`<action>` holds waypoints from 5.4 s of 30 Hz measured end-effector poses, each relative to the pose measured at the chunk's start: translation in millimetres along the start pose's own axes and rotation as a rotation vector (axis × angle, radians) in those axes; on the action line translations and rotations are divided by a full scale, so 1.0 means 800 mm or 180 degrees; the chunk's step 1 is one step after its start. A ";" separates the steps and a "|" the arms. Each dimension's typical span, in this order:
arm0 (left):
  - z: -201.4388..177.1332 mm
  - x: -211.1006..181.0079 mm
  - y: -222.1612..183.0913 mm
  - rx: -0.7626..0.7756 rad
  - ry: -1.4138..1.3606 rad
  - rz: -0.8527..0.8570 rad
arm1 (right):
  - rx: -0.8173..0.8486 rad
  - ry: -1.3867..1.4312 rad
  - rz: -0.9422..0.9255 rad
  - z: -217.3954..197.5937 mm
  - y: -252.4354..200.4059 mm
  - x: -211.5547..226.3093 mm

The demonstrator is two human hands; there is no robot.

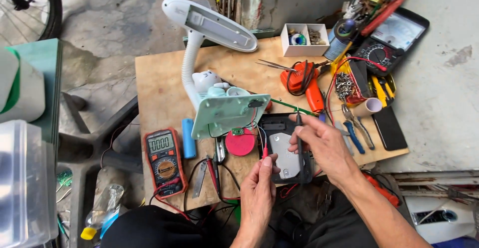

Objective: Testing and repairing the internal circuit board of a portable desk lamp using a multimeter and pliers.

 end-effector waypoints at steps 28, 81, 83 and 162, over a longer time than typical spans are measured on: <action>-0.021 -0.074 0.113 -0.0223 0.0597 0.0770 | 0.0405 -0.0776 -0.0791 0.028 0.152 -0.039; 0.014 -0.060 0.140 -0.0321 0.0086 0.0649 | 0.0332 -0.1155 -0.0655 0.037 0.169 -0.052; 0.015 -0.058 0.145 -0.0446 0.0053 0.0629 | 0.0330 -0.1177 -0.0657 0.037 0.173 -0.055; -0.001 -0.066 0.084 -0.0394 0.0162 0.0214 | 0.1368 -0.3241 -0.0637 0.061 0.186 0.033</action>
Point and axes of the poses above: each hand's wrist, its own y-axis towards the middle knuckle, its own z-axis out of the palm, x = y × z, the point moved 3 cm from there along y, towards the middle knuckle, and after that the axes turned 7 degrees about y, right-handed, at the moved point
